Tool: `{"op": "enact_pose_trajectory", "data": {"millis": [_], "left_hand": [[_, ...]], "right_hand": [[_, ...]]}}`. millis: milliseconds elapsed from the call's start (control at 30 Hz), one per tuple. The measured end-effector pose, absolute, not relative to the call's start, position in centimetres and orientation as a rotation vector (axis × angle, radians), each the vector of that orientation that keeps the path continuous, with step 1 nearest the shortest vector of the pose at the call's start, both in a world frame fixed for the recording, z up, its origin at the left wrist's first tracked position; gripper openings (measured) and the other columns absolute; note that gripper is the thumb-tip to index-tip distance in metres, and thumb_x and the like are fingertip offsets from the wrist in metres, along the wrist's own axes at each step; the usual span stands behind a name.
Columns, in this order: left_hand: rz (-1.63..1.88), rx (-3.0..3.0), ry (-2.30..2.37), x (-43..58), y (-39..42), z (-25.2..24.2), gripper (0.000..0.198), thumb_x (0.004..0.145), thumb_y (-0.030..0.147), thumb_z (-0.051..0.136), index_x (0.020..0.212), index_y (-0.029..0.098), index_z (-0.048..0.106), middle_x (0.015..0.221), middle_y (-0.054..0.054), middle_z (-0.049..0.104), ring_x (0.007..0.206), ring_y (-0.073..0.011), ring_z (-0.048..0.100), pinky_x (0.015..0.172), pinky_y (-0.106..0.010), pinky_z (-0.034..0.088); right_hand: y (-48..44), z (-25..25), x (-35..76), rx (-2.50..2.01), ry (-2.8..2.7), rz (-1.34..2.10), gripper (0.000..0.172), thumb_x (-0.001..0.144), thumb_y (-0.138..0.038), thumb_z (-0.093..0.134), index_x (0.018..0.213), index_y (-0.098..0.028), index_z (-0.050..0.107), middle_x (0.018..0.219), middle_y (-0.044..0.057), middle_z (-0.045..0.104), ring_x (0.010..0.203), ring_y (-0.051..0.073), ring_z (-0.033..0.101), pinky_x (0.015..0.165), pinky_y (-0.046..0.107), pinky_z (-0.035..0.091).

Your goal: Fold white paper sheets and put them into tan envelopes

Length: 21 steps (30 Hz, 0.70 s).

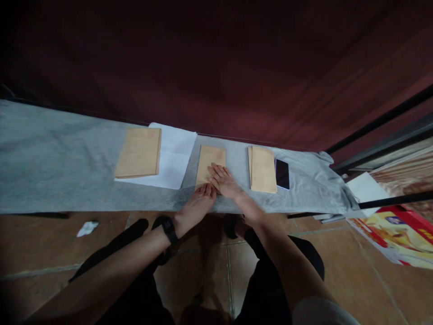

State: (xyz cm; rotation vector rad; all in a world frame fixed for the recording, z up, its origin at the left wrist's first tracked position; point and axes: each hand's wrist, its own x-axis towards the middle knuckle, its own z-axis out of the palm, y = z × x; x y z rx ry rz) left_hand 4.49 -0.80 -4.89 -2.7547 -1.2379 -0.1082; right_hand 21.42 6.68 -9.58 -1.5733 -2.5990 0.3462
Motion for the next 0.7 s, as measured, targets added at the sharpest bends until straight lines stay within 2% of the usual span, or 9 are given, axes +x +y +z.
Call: {"op": "enact_pose_trajectory", "data": {"millis": [267, 533, 700], "left_hand": [[-0.098, -2.699, -1.247, 4.9, -1.1, -5.5, 0.034, 0.091, -0.001, 0.042, 0.120, -0.001, 0.061, 0.122, -0.029, 0.065, 0.115, -0.0307, 0.065, 0.096, -0.044, 0.050], [-0.057, -2.707, -1.265, 5.3, -0.9, -5.7, 0.035, 0.093, 0.000, 0.042, 0.124, 0.003, 0.057, 0.122, -0.027, 0.065, 0.115, -0.0288, 0.065, 0.091, -0.042, 0.052], [0.007, -2.722, -1.254, 5.5, -0.4, -6.0, 0.028, 0.095, 0.003, 0.042, 0.116, 0.007, 0.060, 0.121, -0.024, 0.066, 0.113, -0.0280, 0.065, 0.087, -0.040, 0.053]], "right_hand": [[6.2, -9.7, 23.0, -1.489, -2.604, 0.440, 0.057, 0.106, -0.048, 0.017, 0.158, -0.027, 0.028, 0.167, 0.001, 0.019, 0.153, 0.018, 0.019, 0.126, 0.043, 0.017], [11.7, -10.6, 22.9, -1.657, -2.486, 0.241, 0.062, 0.105, -0.047, 0.020, 0.158, -0.015, 0.027, 0.165, 0.010, 0.022, 0.153, 0.023, 0.022, 0.125, 0.045, 0.019], [13.1, -11.2, 22.7, -1.714, -2.418, 0.167, 0.064, 0.105, -0.047, 0.017, 0.157, -0.012, 0.029, 0.164, 0.012, 0.027, 0.153, 0.023, 0.023, 0.125, 0.046, 0.019]]}}
